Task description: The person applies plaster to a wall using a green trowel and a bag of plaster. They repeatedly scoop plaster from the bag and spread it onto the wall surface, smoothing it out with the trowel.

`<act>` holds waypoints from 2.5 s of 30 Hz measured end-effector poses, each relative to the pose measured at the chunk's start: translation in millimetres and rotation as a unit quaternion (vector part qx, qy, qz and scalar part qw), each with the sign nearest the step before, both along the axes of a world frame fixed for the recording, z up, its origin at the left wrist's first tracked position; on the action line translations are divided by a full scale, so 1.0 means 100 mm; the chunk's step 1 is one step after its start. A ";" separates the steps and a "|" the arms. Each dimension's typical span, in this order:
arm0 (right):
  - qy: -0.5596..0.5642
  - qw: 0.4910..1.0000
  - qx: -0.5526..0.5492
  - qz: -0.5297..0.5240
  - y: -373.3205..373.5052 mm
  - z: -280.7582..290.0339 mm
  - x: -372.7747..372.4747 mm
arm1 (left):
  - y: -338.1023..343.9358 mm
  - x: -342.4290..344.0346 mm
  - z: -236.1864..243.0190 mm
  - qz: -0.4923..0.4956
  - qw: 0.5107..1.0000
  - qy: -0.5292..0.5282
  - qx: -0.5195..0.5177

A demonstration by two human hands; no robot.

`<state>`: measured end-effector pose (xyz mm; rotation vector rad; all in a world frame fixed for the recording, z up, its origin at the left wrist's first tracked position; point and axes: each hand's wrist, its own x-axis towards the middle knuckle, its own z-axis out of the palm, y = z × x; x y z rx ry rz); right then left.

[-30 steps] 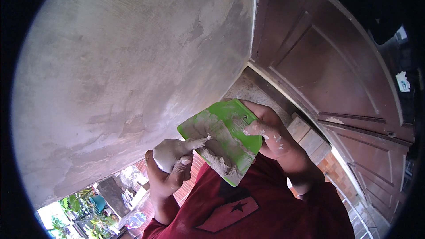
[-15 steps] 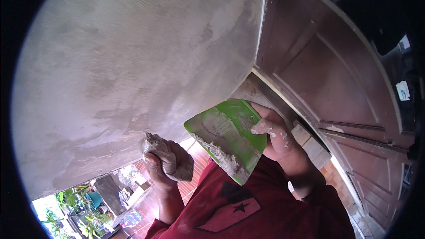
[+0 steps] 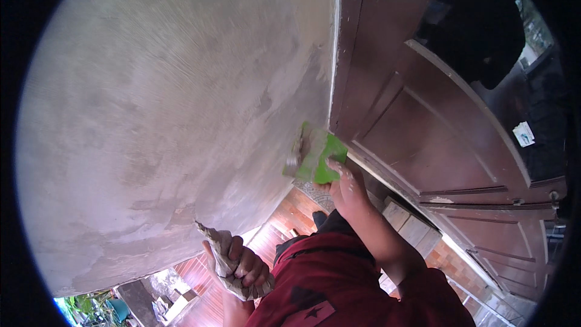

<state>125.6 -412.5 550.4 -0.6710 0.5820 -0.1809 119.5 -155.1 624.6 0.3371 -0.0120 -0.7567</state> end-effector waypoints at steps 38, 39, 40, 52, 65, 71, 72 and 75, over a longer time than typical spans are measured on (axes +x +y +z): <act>-0.081 0.788 -0.594 -0.138 2.41 1.31 0.86 | 2.80 -0.21 -0.08 -0.076 0.992 -0.097 -0.033; -0.084 0.803 -0.575 -0.133 2.50 1.35 0.82 | 2.85 -0.23 -0.09 -0.065 0.993 -0.084 -0.042; -0.085 0.817 -0.556 -0.128 2.59 1.39 0.77 | 2.90 -0.24 -0.10 -0.068 0.993 -0.085 -0.052; -0.128 0.830 -0.528 -0.127 3.40 1.60 0.56 | 3.39 -0.53 -0.20 -0.149 0.984 -0.086 -0.040; -0.220 0.938 -0.258 -0.066 3.29 2.00 -0.23 | 3.53 -0.71 -0.25 -0.127 0.988 -0.091 0.013; -0.209 0.959 -0.186 -0.027 3.10 1.84 -0.46 | 3.65 -0.82 -0.39 -0.095 0.992 -0.068 0.038; -0.210 0.961 -0.179 -0.025 3.06 1.79 -0.46 | 3.66 -0.83 -0.41 -0.094 0.993 -0.061 0.042; -0.204 0.965 -0.159 -0.040 2.92 1.63 -0.45 | 3.67 -0.85 -0.43 -0.087 0.993 -0.046 0.064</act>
